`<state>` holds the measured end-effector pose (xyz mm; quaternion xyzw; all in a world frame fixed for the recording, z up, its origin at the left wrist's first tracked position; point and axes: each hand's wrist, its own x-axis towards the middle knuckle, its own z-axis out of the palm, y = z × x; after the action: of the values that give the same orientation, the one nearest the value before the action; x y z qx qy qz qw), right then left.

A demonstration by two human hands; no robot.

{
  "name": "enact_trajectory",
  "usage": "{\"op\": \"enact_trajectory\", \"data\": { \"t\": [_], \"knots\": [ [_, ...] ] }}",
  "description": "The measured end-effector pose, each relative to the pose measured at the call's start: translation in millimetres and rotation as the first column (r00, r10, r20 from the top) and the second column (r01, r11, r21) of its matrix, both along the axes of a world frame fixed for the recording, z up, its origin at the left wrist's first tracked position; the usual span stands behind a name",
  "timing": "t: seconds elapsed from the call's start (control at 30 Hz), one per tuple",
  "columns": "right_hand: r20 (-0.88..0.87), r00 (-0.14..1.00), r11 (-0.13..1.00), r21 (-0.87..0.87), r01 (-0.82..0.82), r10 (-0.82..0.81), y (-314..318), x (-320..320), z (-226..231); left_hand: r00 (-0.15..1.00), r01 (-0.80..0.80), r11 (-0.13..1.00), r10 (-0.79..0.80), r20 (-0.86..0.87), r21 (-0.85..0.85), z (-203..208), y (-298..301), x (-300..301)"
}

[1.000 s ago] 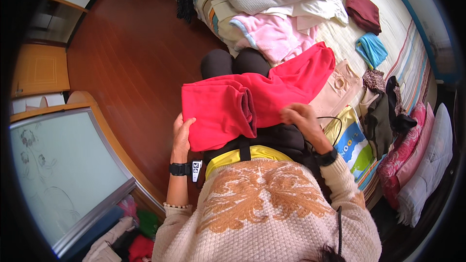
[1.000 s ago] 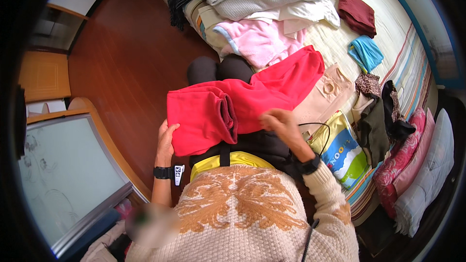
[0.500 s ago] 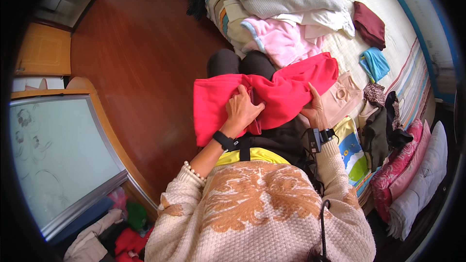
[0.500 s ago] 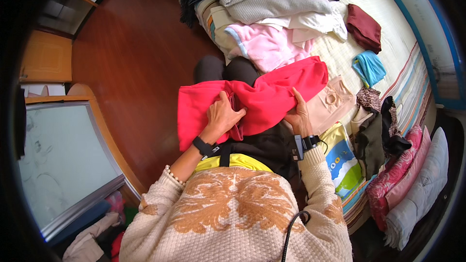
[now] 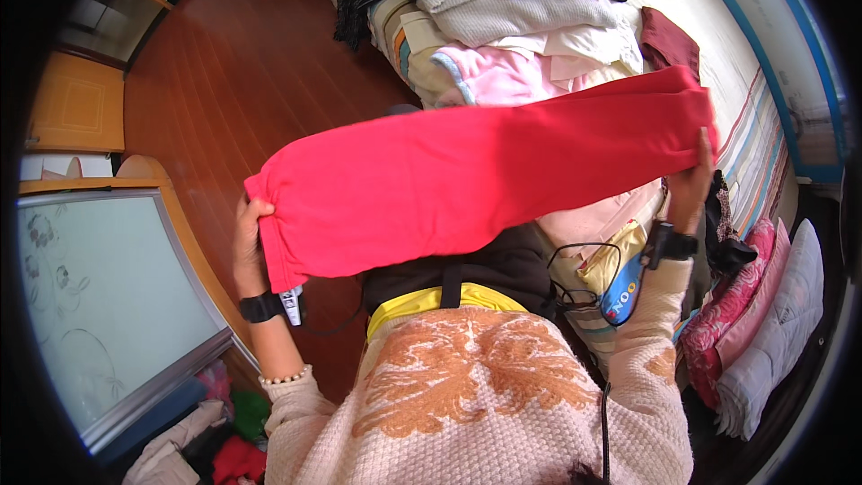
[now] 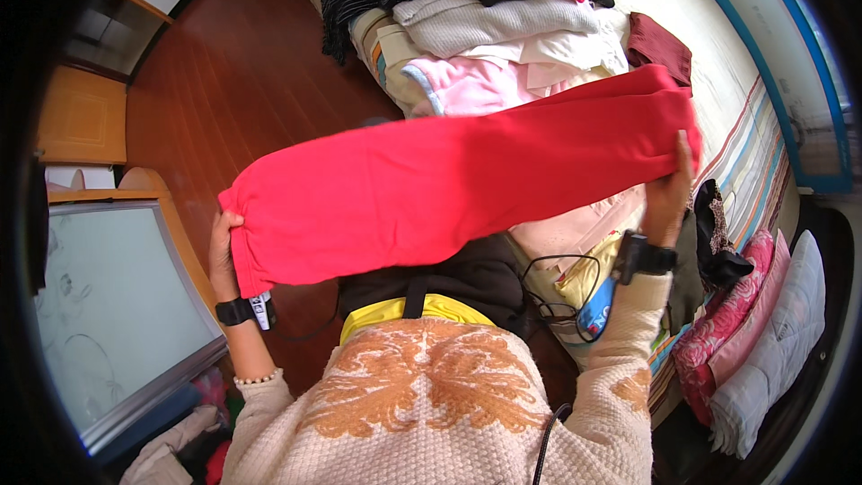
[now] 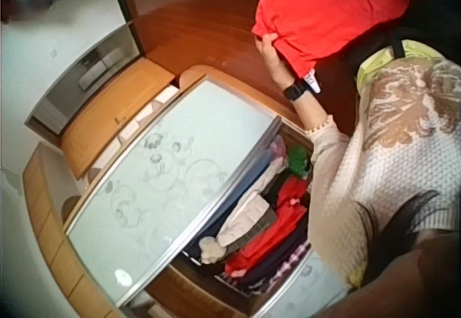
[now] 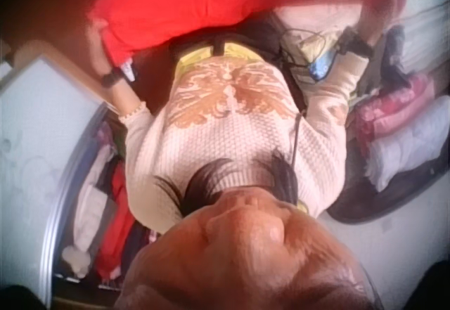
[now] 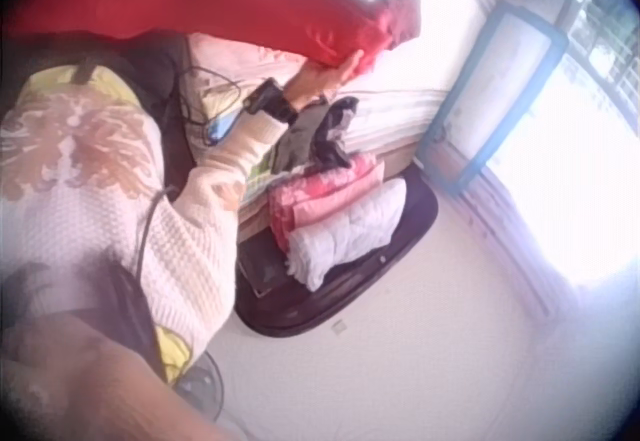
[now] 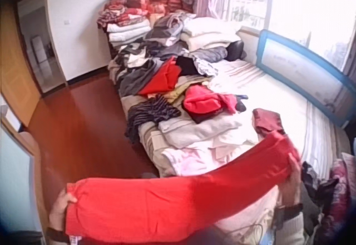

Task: The person sits on the floor and folds several garments one by one, including a dark green item, a blue and yellow top, a maroon shirt, a red top, a beige top, black and leopard-print pants, and a pink sweater. Each item is smoothed, folded, and placed on the bed.

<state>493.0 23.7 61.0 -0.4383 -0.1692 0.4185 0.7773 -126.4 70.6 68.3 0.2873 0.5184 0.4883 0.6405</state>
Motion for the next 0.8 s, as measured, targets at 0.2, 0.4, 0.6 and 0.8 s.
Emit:
{"op": "enact_trajectory", "data": {
  "t": [0.2, 0.4, 0.6, 0.8],
  "knots": [
    [-0.097, 0.995, 0.996, 0.09, 0.022, -0.013, 16, 80, 16, 1.0, 0.014, 1.0, -0.014, 0.026, -0.012, -24, -9, -5],
    [0.91, 0.186, 0.922, -0.385, 0.048, 0.371, -5, 145, -79, 0.885, 0.299, 0.953, -0.261, -0.386, 0.043, -118, -1, 18],
    [0.81, 0.284, 0.697, -0.586, 0.414, 0.513, 19, 76, -104, 0.491, 0.352, 0.92, -0.023, -0.871, 0.174, -121, -12, 29],
    [0.854, -0.312, 0.86, -0.482, -0.17, 0.417, 49, -107, -48, 0.594, 0.786, 0.517, -0.784, -0.182, 0.337, -12, -32, 33]
  ]
}}
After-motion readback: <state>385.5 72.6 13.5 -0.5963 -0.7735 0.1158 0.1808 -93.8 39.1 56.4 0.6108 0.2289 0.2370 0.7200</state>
